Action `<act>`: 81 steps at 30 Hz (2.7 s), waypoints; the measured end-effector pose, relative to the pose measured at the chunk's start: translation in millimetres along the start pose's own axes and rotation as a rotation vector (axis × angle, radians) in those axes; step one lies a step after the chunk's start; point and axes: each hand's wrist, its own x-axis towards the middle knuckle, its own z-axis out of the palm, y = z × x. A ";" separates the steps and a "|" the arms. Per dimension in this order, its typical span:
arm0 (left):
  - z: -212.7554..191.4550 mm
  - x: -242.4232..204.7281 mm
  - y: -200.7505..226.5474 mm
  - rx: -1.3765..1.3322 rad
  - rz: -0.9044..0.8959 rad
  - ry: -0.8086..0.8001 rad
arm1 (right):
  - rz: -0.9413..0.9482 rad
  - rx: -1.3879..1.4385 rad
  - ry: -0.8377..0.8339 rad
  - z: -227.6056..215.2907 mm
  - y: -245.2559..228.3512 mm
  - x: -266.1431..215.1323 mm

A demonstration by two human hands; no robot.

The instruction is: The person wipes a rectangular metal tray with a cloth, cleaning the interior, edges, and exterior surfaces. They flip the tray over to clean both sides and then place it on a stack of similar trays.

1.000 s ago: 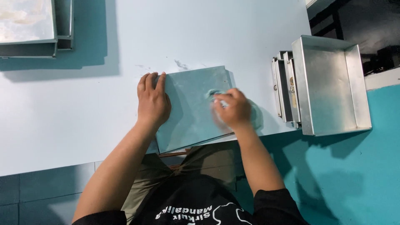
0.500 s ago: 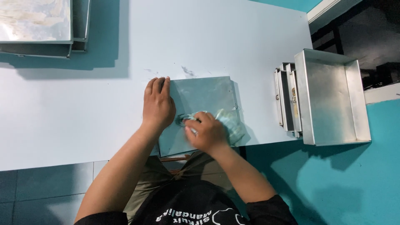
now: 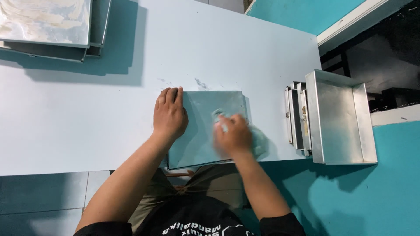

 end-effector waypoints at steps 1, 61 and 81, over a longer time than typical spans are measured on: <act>-0.4 -0.4 0.1 -0.001 0.001 -0.002 | 0.002 -0.001 -0.001 1.9 -9.0 -7.6; -39.7 -9.5 8.1 -0.857 -0.118 0.389 | 0.341 0.741 0.283 -37.3 92.0 15.6; -67.1 -34.8 13.6 -0.797 -0.039 0.520 | -0.073 0.202 0.536 -154.5 70.9 30.5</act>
